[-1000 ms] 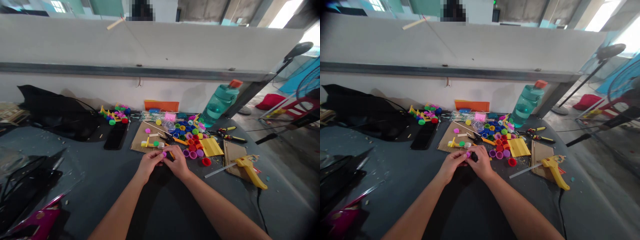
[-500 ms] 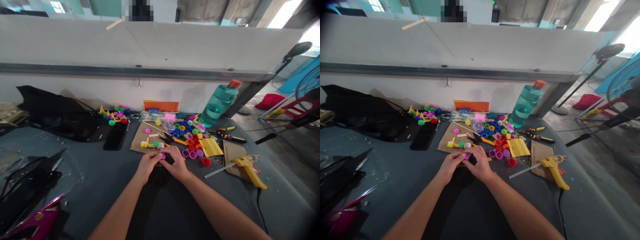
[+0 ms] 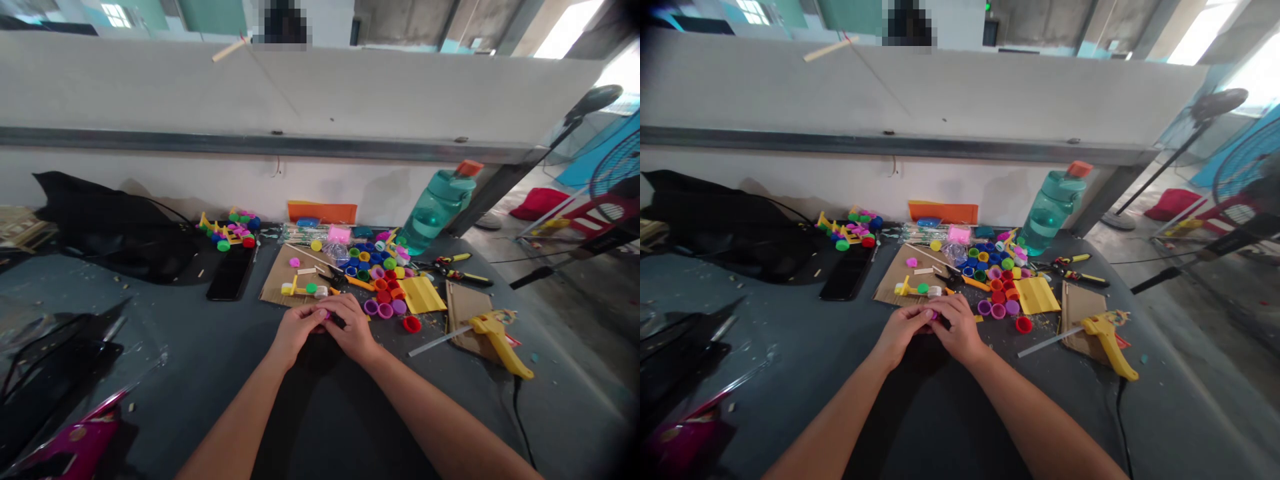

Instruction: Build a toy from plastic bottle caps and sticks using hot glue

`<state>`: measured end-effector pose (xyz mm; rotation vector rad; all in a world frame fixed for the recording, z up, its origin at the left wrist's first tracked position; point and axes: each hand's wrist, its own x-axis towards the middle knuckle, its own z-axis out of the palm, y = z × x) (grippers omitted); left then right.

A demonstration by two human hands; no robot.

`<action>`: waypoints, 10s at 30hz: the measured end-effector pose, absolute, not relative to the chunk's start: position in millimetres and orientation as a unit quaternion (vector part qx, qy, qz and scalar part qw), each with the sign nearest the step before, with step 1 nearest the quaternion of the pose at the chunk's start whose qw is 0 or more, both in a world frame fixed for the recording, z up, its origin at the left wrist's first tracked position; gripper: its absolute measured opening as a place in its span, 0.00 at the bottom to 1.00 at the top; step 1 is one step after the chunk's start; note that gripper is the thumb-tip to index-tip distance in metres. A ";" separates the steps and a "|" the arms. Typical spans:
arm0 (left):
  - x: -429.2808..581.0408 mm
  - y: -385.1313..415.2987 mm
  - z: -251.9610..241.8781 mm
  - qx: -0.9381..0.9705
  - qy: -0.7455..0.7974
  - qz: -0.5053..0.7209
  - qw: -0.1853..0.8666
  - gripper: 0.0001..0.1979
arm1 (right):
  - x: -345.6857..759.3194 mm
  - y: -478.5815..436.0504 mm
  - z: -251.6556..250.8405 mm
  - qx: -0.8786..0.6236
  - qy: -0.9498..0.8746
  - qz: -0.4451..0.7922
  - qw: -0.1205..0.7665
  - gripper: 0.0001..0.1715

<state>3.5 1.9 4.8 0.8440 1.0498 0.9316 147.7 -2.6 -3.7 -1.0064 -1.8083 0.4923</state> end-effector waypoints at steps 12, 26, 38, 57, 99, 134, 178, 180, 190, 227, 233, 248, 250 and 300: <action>2.4 2.2 9.9 0.374 0.461 0.414 0.691 0.13 | 150.6 -5.7 -0.1 -0.416 -0.733 0.230 0.486 0.13; 2.9 1.9 8.8 0.385 0.477 0.396 0.684 0.14 | 149.6 -3.3 -3.9 -0.433 -0.713 0.218 0.506 0.09; 2.9 1.4 7.4 0.391 0.466 0.394 0.689 0.13 | 147.5 -2.3 -4.3 -0.421 -0.731 0.201 0.498 0.11; 0.7 2.9 7.1 0.355 0.460 0.409 0.704 0.13 | 148.6 -3.7 -3.4 -0.420 -0.728 0.198 0.505 0.12; 1.2 3.0 10.0 0.354 0.473 0.409 0.696 0.11 | 149.5 -3.7 -2.4 -0.432 -0.726 0.189 0.500 0.08; 0.2 4.1 7.9 0.347 0.471 0.416 0.696 0.12 | 150.7 -2.7 -3.8 -0.443 -0.713 0.189 0.509 0.11; 2.3 2.9 6.7 0.389 0.492 0.434 0.647 0.16 | 150.1 -1.9 -5.8 -0.476 -0.663 0.223 0.532 0.03; 1.8 3.1 6.3 0.391 0.491 0.433 0.647 0.15 | 150.2 -2.2 -5.4 -0.476 -0.663 0.230 0.530 0.03; 1.6 4.0 3.3 0.371 0.475 0.436 0.668 0.15 | 151.7 -2.1 -3.7 -0.462 -0.675 0.218 0.532 0.06; 1.8 3.9 3.6 0.372 0.485 0.425 0.668 0.13 | 149.8 -4.0 -3.2 -0.443 -0.718 0.197 0.499 0.10; 1.8 3.9 4.4 0.380 0.480 0.413 0.674 0.12 | 150.5 -3.6 -3.7 -0.445 -0.714 0.199 0.503 0.09; 2.1 3.2 5.5 0.386 0.482 0.409 0.672 0.11 | 149.2 -4.5 -2.2 -0.439 -0.723 0.199 0.496 0.12; 2.2 3.1 5.6 0.391 0.482 0.410 0.668 0.12 | 149.0 -4.5 -1.7 -0.438 -0.723 0.199 0.496 0.10; 1.5 2.9 7.1 0.374 0.463 0.413 0.689 0.13 | 150.6 -4.6 -3.2 -0.417 -0.734 0.218 0.490 0.16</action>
